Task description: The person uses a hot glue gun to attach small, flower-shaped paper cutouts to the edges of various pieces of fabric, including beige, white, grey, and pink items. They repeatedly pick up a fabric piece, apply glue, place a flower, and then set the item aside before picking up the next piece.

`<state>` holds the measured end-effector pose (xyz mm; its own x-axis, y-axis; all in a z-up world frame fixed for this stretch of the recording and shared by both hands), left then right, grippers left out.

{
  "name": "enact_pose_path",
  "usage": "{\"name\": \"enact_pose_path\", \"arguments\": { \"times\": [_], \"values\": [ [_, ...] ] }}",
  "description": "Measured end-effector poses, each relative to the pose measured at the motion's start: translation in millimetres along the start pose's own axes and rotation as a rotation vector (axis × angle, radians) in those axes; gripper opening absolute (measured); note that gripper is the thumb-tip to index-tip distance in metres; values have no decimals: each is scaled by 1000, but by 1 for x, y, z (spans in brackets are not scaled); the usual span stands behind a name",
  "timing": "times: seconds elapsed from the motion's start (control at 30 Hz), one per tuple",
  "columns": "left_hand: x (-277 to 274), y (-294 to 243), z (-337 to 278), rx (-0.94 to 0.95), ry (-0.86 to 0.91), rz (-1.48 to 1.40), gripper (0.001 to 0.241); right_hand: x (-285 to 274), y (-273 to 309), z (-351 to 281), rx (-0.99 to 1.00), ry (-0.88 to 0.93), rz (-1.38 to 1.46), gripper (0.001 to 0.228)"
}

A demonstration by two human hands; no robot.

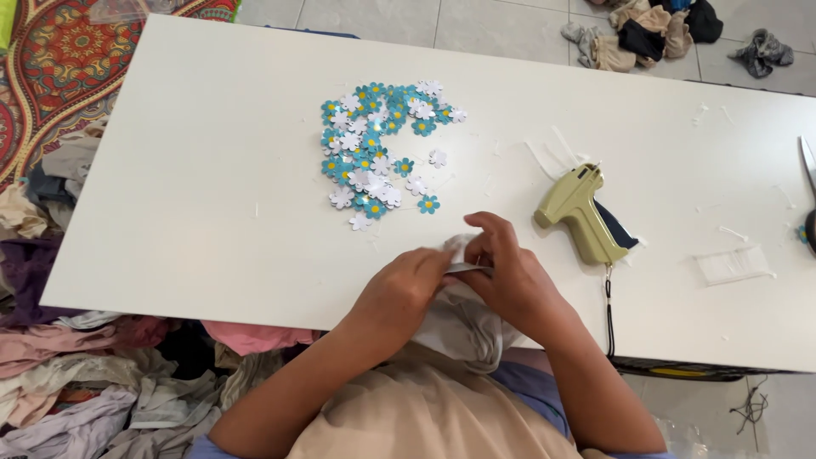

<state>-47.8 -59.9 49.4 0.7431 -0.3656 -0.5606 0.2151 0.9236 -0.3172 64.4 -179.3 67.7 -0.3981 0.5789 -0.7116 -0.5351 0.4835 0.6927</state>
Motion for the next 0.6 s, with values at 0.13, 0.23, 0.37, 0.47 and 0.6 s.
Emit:
{"name": "enact_pose_path", "arguments": {
  "times": [0.13,0.23,0.37,0.47,0.6],
  "values": [
    [-7,14,-1,-111,-115,-15,15,-2,-15,-8,-107,-14,31,63],
    [-27,32,3,-458,-244,-240,10,2,-44,-12,-52,-80,72,48],
    [-16,60,-12,-920,-271,-691,18,-8,-93,-12,-146,-269,212,20],
    [-14,59,-7,-974,-256,-813,17,-27,-129,-9,46,-303,464,13],
    [-2,58,-9,-987,-241,-872,20,-48,-105,3,175,-304,1017,24]
  ]
}}
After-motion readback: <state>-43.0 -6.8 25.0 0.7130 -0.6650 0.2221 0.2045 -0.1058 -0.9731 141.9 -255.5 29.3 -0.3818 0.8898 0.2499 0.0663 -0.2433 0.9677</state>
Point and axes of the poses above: each hand's wrist, its own z-axis towards the middle knuckle, its own x-axis out of the palm, y = z × x, the point moved 3 cm from there along z, towards the middle knuckle, and after that the axes turned 12 degrees about -y, right-handed, at the moved point
